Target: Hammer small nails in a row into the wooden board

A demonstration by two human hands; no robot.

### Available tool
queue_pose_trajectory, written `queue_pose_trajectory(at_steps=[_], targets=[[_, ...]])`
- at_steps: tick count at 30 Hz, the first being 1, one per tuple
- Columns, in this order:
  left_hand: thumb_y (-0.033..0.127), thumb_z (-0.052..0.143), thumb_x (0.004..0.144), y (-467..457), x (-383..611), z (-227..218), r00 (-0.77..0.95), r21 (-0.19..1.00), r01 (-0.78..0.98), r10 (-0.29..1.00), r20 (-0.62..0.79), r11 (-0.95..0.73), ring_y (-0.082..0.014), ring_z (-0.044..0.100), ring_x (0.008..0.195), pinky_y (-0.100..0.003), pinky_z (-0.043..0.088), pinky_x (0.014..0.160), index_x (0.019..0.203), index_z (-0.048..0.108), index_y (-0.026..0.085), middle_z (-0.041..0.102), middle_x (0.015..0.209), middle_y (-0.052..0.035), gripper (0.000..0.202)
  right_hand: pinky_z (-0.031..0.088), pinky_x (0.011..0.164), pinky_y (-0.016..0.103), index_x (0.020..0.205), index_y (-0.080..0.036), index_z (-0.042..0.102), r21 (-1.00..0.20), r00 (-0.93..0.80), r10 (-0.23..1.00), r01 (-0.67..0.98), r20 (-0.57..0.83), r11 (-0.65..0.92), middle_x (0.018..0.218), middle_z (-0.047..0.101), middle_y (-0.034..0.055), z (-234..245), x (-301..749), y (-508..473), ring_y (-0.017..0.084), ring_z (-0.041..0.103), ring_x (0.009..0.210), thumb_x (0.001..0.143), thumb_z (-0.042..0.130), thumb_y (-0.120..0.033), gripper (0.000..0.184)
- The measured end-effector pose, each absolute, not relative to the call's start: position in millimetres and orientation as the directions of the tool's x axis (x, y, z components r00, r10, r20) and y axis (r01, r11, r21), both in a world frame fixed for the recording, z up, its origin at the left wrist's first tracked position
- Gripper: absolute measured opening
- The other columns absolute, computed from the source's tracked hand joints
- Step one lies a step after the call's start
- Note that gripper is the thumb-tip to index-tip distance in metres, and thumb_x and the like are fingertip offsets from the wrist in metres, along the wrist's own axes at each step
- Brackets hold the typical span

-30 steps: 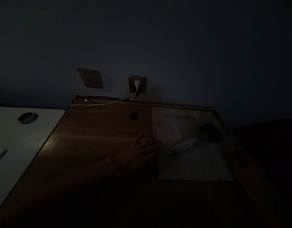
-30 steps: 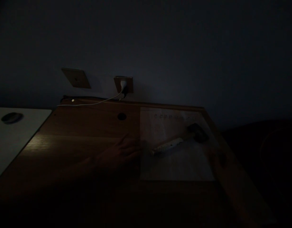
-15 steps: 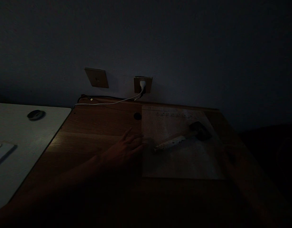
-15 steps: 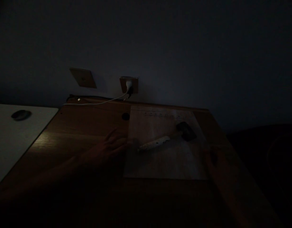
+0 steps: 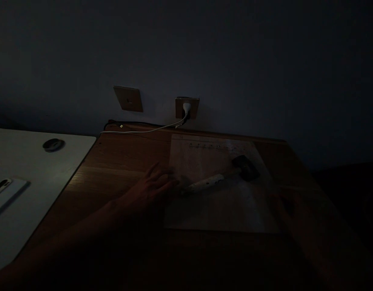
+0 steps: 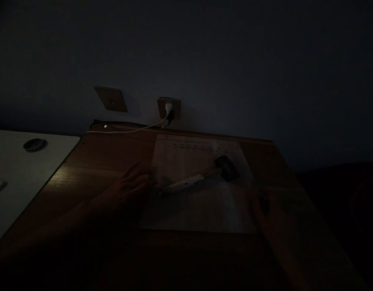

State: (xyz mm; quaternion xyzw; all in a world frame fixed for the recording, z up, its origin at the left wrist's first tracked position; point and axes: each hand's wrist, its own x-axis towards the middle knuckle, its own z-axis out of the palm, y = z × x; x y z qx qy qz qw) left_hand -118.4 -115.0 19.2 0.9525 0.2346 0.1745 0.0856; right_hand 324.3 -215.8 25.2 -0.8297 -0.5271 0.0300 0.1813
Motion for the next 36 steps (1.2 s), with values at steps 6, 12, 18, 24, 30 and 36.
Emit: queue_pose_trajectory(at_steps=[6, 12, 18, 24, 30, 36], targets=[[0.024, 0.061, 0.103, -123.0, -144.3, 12.0, 0.774, 0.224, 0.489, 0.538, 0.335, -0.843, -0.027, 0.056, 0.142, -0.061, 0.018, 0.134, 0.138, 0.062, 0.02, 0.074, 0.129, -0.0083, 0.035, 0.058, 0.087, 0.062, 0.112, -0.02, 0.072, -0.353, 0.496, 0.868, 0.817, 0.028, -0.455, 0.113, 0.079, 0.0205, 21.8, 303.7, -221.4, 0.044, 0.076, 0.099, 0.09, 0.045, -0.062, 0.054], [0.024, 0.059, 0.104, -139.0, -176.2, 18.1, 0.735, 0.244, 0.546, 0.598, 0.32, -0.801, -0.0242, 0.057, 0.14, -0.056, 0.016, 0.135, 0.132, 0.067, 0.024, 0.075, 0.129, -0.0047, 0.03, 0.061, 0.076, 0.061, 0.114, -0.024, 0.073, -0.312, 0.47, 0.883, 0.839, 0.001, -0.446, 0.109, 0.081, 0.0185, 11.3, 280.7, -233.7, 0.041, 0.078, 0.085, 0.093, 0.045, -0.069, 0.057], [0.024, 0.056, 0.103, -159.4, -212.3, 22.4, 0.707, 0.131, 0.63, 0.635, 0.31, -0.766, -0.0225, 0.062, 0.135, -0.054, 0.013, 0.136, 0.127, 0.07, 0.028, 0.075, 0.132, -0.0011, 0.028, 0.063, 0.073, 0.059, 0.113, -0.026, 0.075, -0.321, 0.409, 0.912, 0.867, 0.025, -0.38, 0.105, 0.082, 0.0159, 9.6, 256.3, -241.2, 0.04, 0.078, 0.084, 0.094, 0.045, -0.07, 0.057], [0.03, 0.057, 0.103, -169.8, -228.2, 15.3, 0.683, 0.056, 0.658, 0.626, 0.377, -0.751, -0.0265, 0.062, 0.137, -0.058, 0.017, 0.135, 0.134, 0.067, 0.026, 0.074, 0.134, -0.0049, 0.033, 0.062, 0.079, 0.059, 0.112, -0.029, 0.075, -0.321, 0.34, 0.934, 0.901, 0.105, -0.292, 0.106, 0.081, 0.0141, 12.4, 245.4, -221.9, 0.039, 0.077, 0.091, 0.095, 0.048, -0.068, 0.051], [0.025, 0.054, 0.105, -172.6, -220.5, 8.7, 0.676, 0.079, 0.661, 0.637, 0.37, -0.747, -0.0263, 0.055, 0.144, -0.057, 0.022, 0.134, 0.142, 0.062, 0.025, 0.071, 0.141, -0.0067, 0.038, 0.052, 0.107, 0.06, 0.133, -0.027, 0.064, -0.52, 0.158, 0.966, 0.854, 0.205, -0.029, 0.137, 0.071, 0.0145, 20.9, 202.6, -186.7, 0.037, 0.066, 0.127, 0.1, 0.051, -0.064, 0.052], [0.016, 0.049, 0.104, -170.6, -209.0, 11.8, 0.715, 0.11, 0.592, 0.584, 0.384, -0.798, -0.0272, 0.055, 0.143, -0.061, 0.031, 0.13, 0.136, 0.063, 0.021, 0.069, 0.142, -0.0107, 0.035, 0.051, 0.107, 0.06, 0.135, -0.024, 0.061, -0.717, 0.19, 0.975, 0.695, 0.115, -0.051, 0.137, 0.07, 0.0167, 13.8, 179.0, -153.0, 0.037, 0.066, 0.125, 0.089, 0.063, -0.068, 0.064]])
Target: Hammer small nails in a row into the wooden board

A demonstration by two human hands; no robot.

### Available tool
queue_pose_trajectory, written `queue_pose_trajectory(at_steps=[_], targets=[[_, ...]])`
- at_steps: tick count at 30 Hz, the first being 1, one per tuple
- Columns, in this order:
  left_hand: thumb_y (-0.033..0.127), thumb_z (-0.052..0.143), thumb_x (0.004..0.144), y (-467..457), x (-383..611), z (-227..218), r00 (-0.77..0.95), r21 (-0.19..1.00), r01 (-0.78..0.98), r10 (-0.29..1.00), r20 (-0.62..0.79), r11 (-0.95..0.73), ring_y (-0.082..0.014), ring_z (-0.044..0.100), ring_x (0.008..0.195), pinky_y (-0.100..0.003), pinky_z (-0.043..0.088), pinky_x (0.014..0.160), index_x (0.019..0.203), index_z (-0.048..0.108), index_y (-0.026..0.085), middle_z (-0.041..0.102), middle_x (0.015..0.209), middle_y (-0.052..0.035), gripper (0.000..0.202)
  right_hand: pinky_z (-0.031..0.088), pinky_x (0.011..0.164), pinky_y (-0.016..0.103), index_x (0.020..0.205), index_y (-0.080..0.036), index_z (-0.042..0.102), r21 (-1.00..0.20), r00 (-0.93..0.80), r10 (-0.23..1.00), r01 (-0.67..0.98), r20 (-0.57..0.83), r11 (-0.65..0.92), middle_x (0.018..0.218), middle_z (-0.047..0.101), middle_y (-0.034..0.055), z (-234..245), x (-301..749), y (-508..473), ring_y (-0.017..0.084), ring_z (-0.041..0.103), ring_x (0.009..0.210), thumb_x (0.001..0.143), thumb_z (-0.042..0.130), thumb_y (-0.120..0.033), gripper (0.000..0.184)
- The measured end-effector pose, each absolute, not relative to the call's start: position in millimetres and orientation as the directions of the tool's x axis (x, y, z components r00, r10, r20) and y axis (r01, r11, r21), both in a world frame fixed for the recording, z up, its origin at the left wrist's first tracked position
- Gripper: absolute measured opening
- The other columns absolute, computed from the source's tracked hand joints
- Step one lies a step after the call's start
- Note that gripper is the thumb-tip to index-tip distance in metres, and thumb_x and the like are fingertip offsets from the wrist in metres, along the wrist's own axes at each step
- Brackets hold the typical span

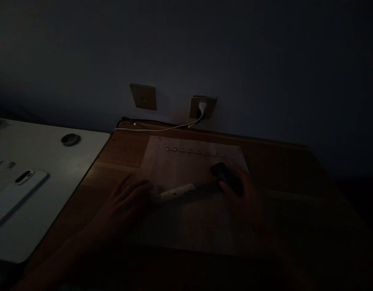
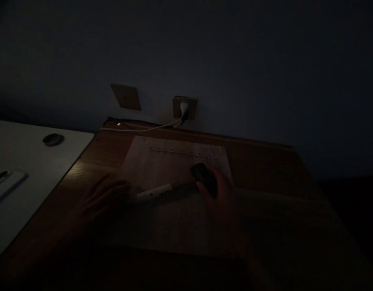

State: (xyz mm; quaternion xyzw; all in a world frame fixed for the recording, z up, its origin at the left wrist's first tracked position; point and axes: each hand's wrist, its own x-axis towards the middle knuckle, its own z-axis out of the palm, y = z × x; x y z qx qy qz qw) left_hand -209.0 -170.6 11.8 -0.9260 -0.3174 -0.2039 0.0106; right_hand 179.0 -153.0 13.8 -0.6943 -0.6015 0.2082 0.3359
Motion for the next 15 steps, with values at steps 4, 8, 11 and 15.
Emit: queue_pose_trajectory(at_steps=[4, 8, 11, 15], targets=[[0.015, 0.049, 0.105, -180.1, -195.2, 12.6, 0.685, 0.132, 0.594, 0.586, 0.433, -0.793, -0.0251, 0.056, 0.139, -0.054, 0.033, 0.13, 0.124, 0.065, 0.017, 0.071, 0.134, -0.0114, 0.025, 0.057, 0.095, 0.055, 0.132, -0.024, 0.063, -0.726, 0.242, 0.959, 0.685, 0.146, -0.062, 0.125, 0.073, 0.0157, 13.4, 185.8, -150.0, 0.035, 0.071, 0.113, 0.084, 0.069, -0.066, 0.064], [0.019, 0.054, 0.104, -190.1, -170.6, 7.1, 0.689, 0.182, 0.573, 0.59, 0.421, -0.799, -0.0268, 0.056, 0.137, -0.054, 0.036, 0.128, 0.12, 0.067, 0.018, 0.071, 0.132, -0.011, 0.021, 0.057, 0.093, 0.055, 0.132, -0.024, 0.063, -0.726, 0.337, 0.929, 0.677, 0.156, -0.123, 0.124, 0.072, 0.0158, 19.2, 205.3, -156.5, 0.036, 0.07, 0.111, 0.078, 0.073, -0.067, 0.07], [0.018, 0.054, 0.104, -188.1, -154.7, 4.3, 0.71, 0.164, 0.551, 0.563, 0.423, -0.818, -0.0273, 0.055, 0.137, -0.055, 0.036, 0.128, 0.12, 0.068, 0.017, 0.07, 0.133, -0.0121, 0.021, 0.055, 0.096, 0.056, 0.133, -0.022, 0.062, -0.732, 0.359, 0.922, 0.666, 0.148, -0.142, 0.131, 0.069, 0.0175, 23.1, 220.7, -159.2, 0.038, 0.068, 0.116, 0.076, 0.073, -0.065, 0.072], [0.017, 0.051, 0.106, -181.4, -142.6, 5.8, 0.74, 0.133, 0.495, 0.497, 0.453, -0.859, -0.0262, 0.056, 0.136, -0.052, 0.036, 0.129, 0.116, 0.07, 0.016, 0.071, 0.132, -0.0114, 0.021, 0.054, 0.098, 0.057, 0.136, -0.021, 0.06, -0.72, 0.378, 0.918, 0.669, 0.118, -0.184, 0.131, 0.069, 0.0191, 22.0, 230.8, -160.6, 0.039, 0.068, 0.118, 0.076, 0.073, -0.064, 0.075]])
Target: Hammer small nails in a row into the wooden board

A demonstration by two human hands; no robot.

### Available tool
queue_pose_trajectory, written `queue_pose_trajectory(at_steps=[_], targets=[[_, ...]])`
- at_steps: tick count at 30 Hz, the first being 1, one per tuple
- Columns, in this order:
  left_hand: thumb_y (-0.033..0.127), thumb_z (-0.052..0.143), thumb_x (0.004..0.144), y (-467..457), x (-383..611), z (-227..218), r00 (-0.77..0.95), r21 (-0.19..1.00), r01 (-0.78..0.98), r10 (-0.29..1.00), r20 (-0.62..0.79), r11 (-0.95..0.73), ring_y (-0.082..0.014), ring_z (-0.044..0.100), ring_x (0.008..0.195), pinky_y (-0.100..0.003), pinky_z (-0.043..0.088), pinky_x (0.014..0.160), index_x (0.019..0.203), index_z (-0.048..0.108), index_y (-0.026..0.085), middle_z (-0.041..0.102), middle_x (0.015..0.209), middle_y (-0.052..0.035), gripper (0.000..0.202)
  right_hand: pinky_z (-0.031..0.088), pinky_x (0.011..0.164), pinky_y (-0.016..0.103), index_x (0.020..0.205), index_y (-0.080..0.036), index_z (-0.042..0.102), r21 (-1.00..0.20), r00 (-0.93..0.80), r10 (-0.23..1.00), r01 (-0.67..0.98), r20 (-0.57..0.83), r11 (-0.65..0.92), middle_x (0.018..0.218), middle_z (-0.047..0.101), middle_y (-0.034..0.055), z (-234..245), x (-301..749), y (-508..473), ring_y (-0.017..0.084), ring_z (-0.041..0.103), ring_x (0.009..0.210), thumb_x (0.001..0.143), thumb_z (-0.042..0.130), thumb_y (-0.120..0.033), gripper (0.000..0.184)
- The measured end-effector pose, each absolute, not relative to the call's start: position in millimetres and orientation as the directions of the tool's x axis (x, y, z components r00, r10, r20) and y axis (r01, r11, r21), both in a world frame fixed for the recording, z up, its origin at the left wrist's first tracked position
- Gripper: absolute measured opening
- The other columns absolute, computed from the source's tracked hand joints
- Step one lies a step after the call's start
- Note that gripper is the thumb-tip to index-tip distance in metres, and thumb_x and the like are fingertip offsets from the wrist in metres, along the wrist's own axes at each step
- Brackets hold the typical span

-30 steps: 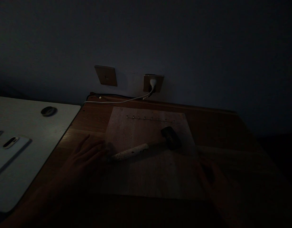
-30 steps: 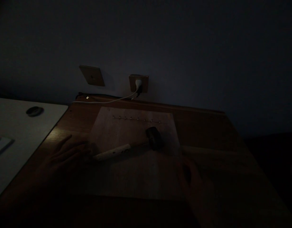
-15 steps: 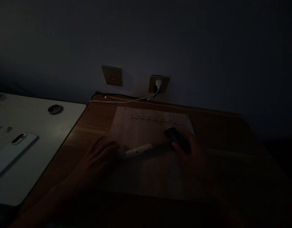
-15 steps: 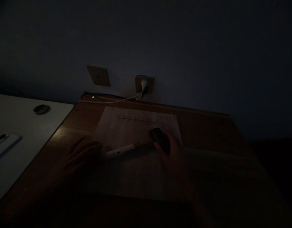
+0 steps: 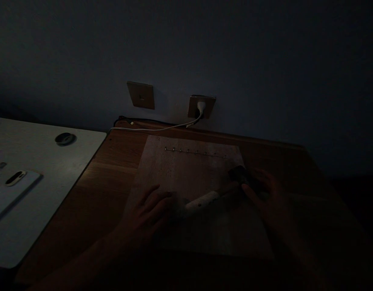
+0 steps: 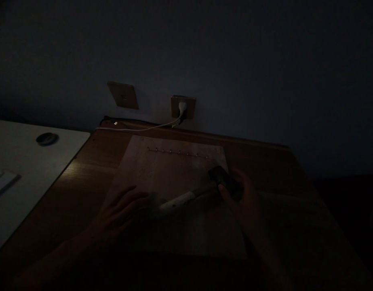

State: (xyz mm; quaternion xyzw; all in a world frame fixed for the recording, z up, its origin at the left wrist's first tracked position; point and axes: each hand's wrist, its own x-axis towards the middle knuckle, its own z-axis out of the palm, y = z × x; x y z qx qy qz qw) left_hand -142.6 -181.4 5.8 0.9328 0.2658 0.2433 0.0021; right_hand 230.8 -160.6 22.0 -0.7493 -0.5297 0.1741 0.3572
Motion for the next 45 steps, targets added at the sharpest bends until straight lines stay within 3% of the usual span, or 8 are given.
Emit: queue_pose_trajectory(at_steps=[7, 12, 15, 18, 21, 29, 37, 45], targets=[[0.023, 0.055, 0.106, -186.2, -139.6, 4.7, 0.74, 0.174, 0.515, 0.538, 0.405, -0.839, -0.0272, 0.058, 0.133, -0.051, 0.04, 0.124, 0.127, 0.066, 0.017, 0.072, 0.132, -0.0108, 0.025, 0.054, 0.1, 0.057, 0.132, -0.022, 0.062, -0.707, 0.322, 0.945, 0.683, 0.064, -0.184, 0.13, 0.071, 0.0182, 12.9, 240.3, -161.3, 0.039, 0.068, 0.121, 0.079, 0.071, -0.063, 0.068], [0.048, 0.062, 0.103, -154.9, -143.8, 36.9, 0.74, 0.294, 0.526, 0.599, 0.305, -0.798, -0.0265, 0.067, 0.117, -0.044, 0.053, 0.106, 0.121, 0.067, 0.02, 0.073, 0.123, -0.0112, 0.034, 0.056, 0.096, 0.058, 0.121, -0.025, 0.067, -0.68, 0.212, 0.977, 0.719, 0.02, -0.142, 0.121, 0.075, 0.0145, 47.1, 248.3, -137.3, 0.038, 0.072, 0.109, 0.076, 0.074, -0.066, 0.061], [0.045, 0.06, 0.105, -116.4, -138.0, 68.1, 0.755, 0.223, 0.584, 0.623, 0.203, -0.78, -0.0247, 0.072, 0.102, -0.039, 0.057, 0.09, 0.126, 0.067, 0.02, 0.075, 0.115, -0.0108, 0.033, 0.057, 0.09, 0.053, 0.105, -0.027, 0.07, -0.63, 0.112, 0.973, 0.776, 0.203, 0.042, 0.113, 0.076, 0.0137, 93.1, 232.1, -112.6, 0.036, 0.073, 0.1, 0.082, 0.068, -0.062, 0.042], [0.046, 0.063, 0.103, -74.3, -125.8, 95.0, 0.751, 0.117, 0.648, 0.657, 0.066, -0.752, -0.0275, 0.074, 0.102, -0.041, 0.057, 0.091, 0.133, 0.066, 0.021, 0.076, 0.118, -0.0113, 0.039, 0.056, 0.081, 0.047, 0.086, -0.026, 0.07, -0.519, 0.029, 0.962, 0.846, 0.27, 0.12, 0.093, 0.078, 0.0113, 135.3, 203.8, -89.0, 0.032, 0.073, 0.087, 0.088, 0.06, -0.053, 0.029], [0.032, 0.061, 0.103, -38.1, -116.5, 111.1, 0.699, 0.113, 0.707, 0.714, 0.04, -0.698, -0.025, 0.073, 0.111, -0.036, 0.056, 0.093, 0.137, 0.065, 0.021, 0.074, 0.131, -0.0106, 0.036, 0.053, 0.081, 0.045, 0.081, -0.024, 0.07, -0.384, -0.001, 0.932, 0.911, 0.363, 0.151, 0.09, 0.078, 0.0105, 151.8, 181.7, -68.2, 0.029, 0.073, 0.085, 0.09, 0.056, -0.041, 0.023], [0.023, 0.068, 0.095, 4.4, -133.8, 96.2, 0.581, 0.116, 0.811, 0.813, -0.043, -0.573, -0.0229, 0.073, 0.108, -0.032, 0.053, 0.092, 0.128, 0.071, 0.019, 0.077, 0.121, -0.0095, 0.034, 0.054, 0.083, 0.041, 0.091, -0.023, 0.076, -0.242, -0.12, 0.974, 0.956, 0.194, 0.166, 0.098, 0.079, 0.0105, 104.3, 194.2, -35.0, 0.029, 0.074, 0.091, 0.091, 0.061, -0.023, 0.016], [0.02, 0.069, 0.091, 13.2, -145.2, 79.1, 0.571, 0.198, 0.814, 0.814, -0.108, -0.546, -0.0197, 0.074, 0.096, -0.027, 0.052, 0.082, 0.116, 0.074, 0.019, 0.078, 0.115, -0.0072, 0.026, 0.053, 0.076, 0.037, 0.09, -0.022, 0.078, -0.227, -0.091, 0.995, 0.969, 0.05, 0.1, 0.095, 0.08, 0.01, 77.0, 205.0, -30.5, 0.027, 0.074, 0.087, 0.094, 0.059, -0.024, 0.019], [0.016, 0.069, 0.087, 15.3, -141.4, 78.8, 0.583, 0.196, 0.81, 0.795, -0.166, -0.552, -0.0196, 0.073, 0.091, -0.027, 0.05, 0.077, 0.104, 0.076, 0.02, 0.079, 0.109, -0.0061, 0.019, 0.051, 0.08, 0.035, 0.092, -0.018, 0.079, -0.166, -0.087, 0.994, 0.983, -0.071, 0.074, 0.101, 0.081, 0.0135, 69.8, 195.8, -28.5, 0.028, 0.076, 0.096, 0.096, 0.059, -0.018, 0.02]])
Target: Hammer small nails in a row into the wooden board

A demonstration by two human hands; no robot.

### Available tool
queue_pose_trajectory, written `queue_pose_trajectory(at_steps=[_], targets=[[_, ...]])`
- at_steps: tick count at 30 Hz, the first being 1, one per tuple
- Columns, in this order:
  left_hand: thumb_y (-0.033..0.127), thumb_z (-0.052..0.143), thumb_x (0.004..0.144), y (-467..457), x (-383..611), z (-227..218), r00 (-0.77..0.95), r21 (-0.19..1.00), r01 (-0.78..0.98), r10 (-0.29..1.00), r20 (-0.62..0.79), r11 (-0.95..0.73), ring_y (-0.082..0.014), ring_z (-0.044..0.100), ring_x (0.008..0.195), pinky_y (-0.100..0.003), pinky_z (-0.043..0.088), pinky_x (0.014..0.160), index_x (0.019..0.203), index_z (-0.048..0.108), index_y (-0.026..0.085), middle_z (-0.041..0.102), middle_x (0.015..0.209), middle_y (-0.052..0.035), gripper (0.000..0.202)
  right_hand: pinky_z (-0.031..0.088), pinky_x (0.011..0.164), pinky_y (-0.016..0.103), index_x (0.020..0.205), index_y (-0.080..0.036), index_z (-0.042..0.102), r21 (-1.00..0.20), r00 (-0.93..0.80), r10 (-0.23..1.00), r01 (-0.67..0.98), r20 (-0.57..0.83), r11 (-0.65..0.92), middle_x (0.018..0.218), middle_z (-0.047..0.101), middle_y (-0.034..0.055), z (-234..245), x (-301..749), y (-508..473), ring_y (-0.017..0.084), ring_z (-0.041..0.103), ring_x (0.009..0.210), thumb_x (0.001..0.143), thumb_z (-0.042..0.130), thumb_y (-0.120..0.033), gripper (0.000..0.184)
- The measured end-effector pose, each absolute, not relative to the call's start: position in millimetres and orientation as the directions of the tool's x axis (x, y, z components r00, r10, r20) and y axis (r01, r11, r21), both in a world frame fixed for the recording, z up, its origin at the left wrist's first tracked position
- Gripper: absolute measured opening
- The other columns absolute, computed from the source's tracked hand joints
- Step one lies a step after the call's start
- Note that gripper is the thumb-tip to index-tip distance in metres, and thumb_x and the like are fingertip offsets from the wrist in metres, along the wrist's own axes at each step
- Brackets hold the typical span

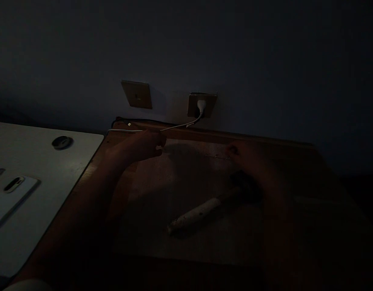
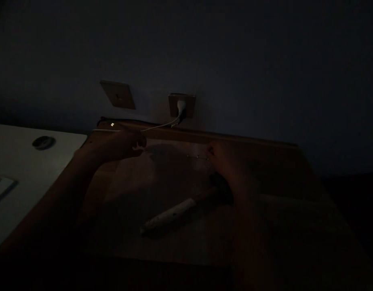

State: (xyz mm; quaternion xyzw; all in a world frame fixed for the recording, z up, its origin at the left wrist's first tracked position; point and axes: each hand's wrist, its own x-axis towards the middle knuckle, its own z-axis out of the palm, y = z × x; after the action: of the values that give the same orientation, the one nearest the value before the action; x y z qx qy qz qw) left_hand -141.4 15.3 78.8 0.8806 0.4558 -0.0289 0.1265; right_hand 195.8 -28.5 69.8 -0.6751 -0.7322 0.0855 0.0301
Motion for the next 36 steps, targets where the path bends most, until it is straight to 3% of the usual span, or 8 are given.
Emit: queue_pose_trajectory(at_steps=[12, 19, 29, 36], targets=[[0.012, 0.057, 0.09, 9.3, -126.4, 77.3, 0.598, 0.127, 0.801, 0.784, -0.168, -0.585, -0.0189, 0.071, 0.084, -0.028, 0.046, 0.069, 0.092, 0.073, 0.018, 0.077, 0.102, -0.0076, 0.016, 0.05, 0.069, 0.032, 0.079, -0.021, 0.077, -0.242, -0.06, 0.993, 0.97, -0.097, 0.034, 0.086, 0.081, 0.0097, 63.5, 207.8, -30.7, 0.024, 0.075, 0.08, 0.09, 0.068, -0.02, 0.014], [0.01, 0.057, 0.089, 11.1, -129.1, 76.2, 0.593, 0.168, 0.804, 0.785, -0.178, -0.57, -0.0177, 0.07, 0.079, -0.027, 0.044, 0.065, 0.088, 0.071, 0.018, 0.077, 0.099, -0.0068, 0.017, 0.049, 0.063, 0.034, 0.071, -0.022, 0.074, -0.222, -0.05, 0.987, 0.975, -0.15, 0.016, 0.081, 0.08, 0.0092, 63.5, 208.1, -28.3, 0.026, 0.075, 0.074, 0.088, 0.071, -0.023, 0.018], [0.011, 0.06, 0.089, 14.8, -134.7, 72.7, 0.631, 0.242, 0.769, 0.765, -0.13, -0.592, -0.0176, 0.067, 0.074, -0.028, 0.042, 0.064, 0.086, 0.072, 0.019, 0.076, 0.093, -0.005, 0.015, 0.049, 0.066, 0.034, 0.072, -0.023, 0.071, -0.194, -0.089, 0.987, 0.979, -0.131, 0.062, 0.084, 0.08, 0.0101, 60.6, 206.3, -29.9, 0.025, 0.074, 0.077, 0.089, 0.065, -0.017, 0.018], [0.017, 0.06, 0.09, 15.8, -132.3, 70.9, 0.613, 0.18, 0.788, 0.776, -0.149, -0.588, -0.0177, 0.068, 0.075, -0.028, 0.042, 0.065, 0.088, 0.072, 0.019, 0.076, 0.094, -0.0061, 0.013, 0.05, 0.07, 0.034, 0.081, -0.022, 0.068, -0.237, -0.085, 0.99, 0.97, -0.116, 0.055, 0.088, 0.079, 0.0102, 58.2, 203.8, -29.7, 0.024, 0.074, 0.081, 0.09, 0.065, -0.015, 0.011]])
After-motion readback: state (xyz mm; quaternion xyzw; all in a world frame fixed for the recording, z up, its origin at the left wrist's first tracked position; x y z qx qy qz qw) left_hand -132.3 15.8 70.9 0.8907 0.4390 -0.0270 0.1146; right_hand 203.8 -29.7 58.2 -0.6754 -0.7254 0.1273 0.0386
